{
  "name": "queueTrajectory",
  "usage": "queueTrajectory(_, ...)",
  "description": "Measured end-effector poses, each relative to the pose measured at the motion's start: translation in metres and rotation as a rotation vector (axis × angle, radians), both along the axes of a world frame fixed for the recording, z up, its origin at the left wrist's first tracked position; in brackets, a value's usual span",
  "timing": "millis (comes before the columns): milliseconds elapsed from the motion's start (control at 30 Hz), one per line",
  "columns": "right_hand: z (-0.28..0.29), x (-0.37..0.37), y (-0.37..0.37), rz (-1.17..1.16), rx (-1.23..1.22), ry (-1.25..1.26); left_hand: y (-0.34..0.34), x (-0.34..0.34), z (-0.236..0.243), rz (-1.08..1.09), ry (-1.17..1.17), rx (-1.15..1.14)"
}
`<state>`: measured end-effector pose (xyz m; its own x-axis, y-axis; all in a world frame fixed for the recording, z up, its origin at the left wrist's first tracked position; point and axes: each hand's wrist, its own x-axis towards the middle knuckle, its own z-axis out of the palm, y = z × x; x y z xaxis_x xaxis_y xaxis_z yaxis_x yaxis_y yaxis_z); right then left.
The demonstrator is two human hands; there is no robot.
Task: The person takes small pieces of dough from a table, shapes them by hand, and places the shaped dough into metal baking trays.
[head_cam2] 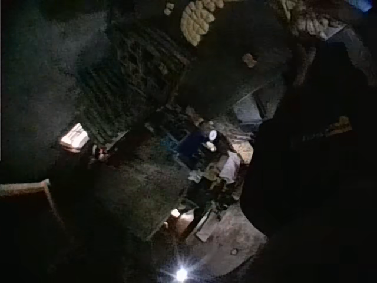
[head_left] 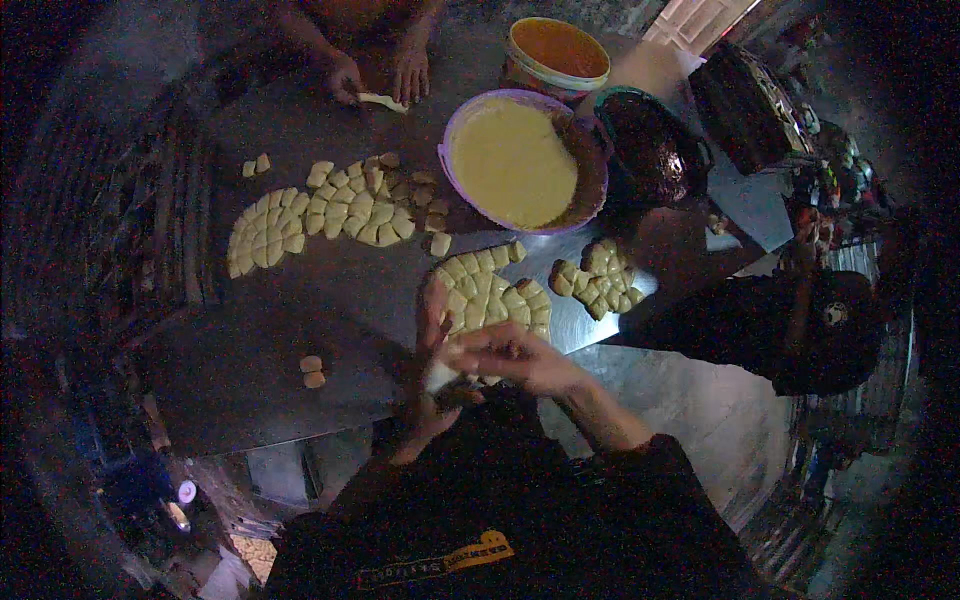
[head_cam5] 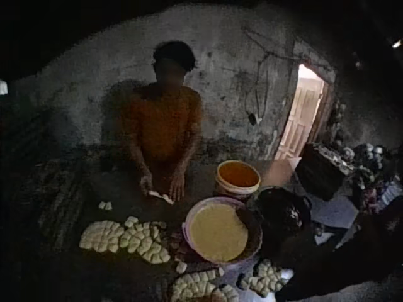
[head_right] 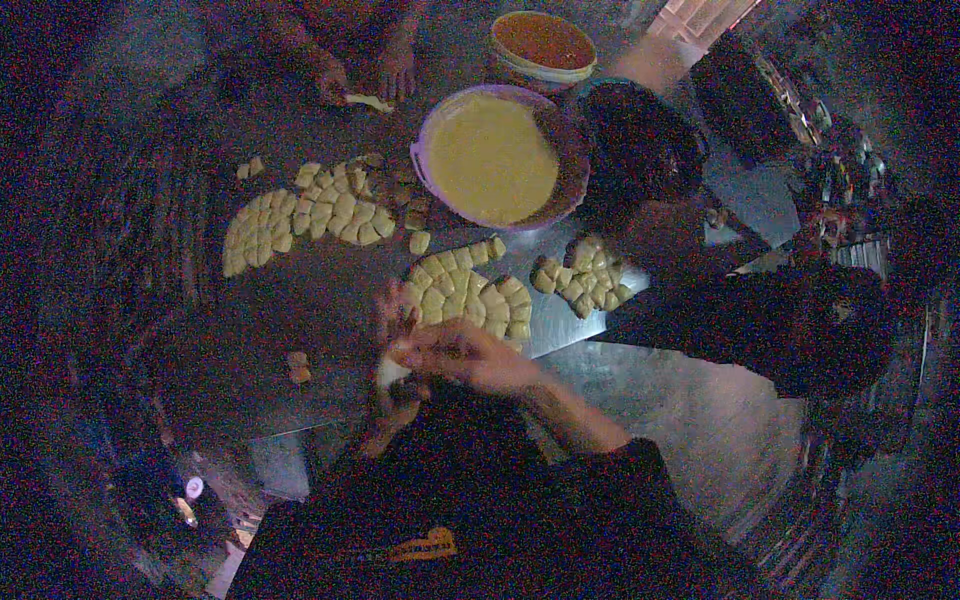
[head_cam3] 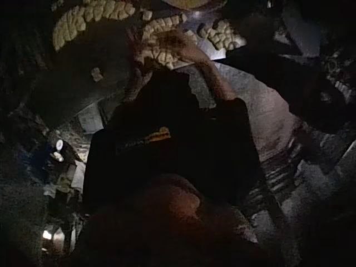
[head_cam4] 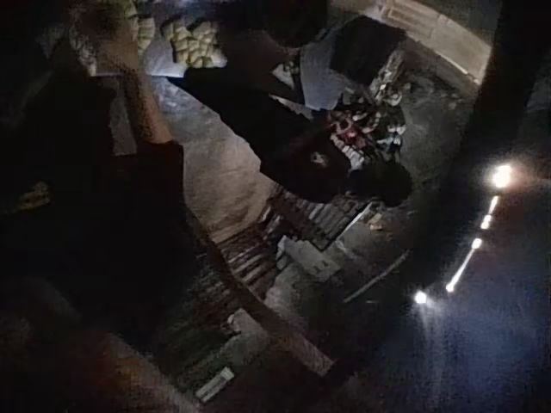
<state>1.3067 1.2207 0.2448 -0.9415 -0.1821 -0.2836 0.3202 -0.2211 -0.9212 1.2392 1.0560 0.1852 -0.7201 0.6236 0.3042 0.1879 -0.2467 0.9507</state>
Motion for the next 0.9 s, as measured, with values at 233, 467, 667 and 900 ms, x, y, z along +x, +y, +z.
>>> queueTrajectory(233,-0.087,-0.134,0.183,0.301,1.958,0.385,-0.035,-0.021,-0.049,-0.05,-0.585,0.018)
queueTrajectory(467,-0.113,-0.132,0.195,0.178,1.847,0.251,-0.081,-0.031,-0.073,0.056,-0.585,0.095)
queueTrajectory(667,-0.1,-0.118,0.17,-0.071,1.494,0.129,-0.114,-0.051,-0.05,-0.056,-0.609,-0.039)
queueTrajectory(900,-0.047,-0.117,0.026,-0.227,0.822,0.002,-0.121,-0.068,-0.042,-0.229,-0.667,0.074)
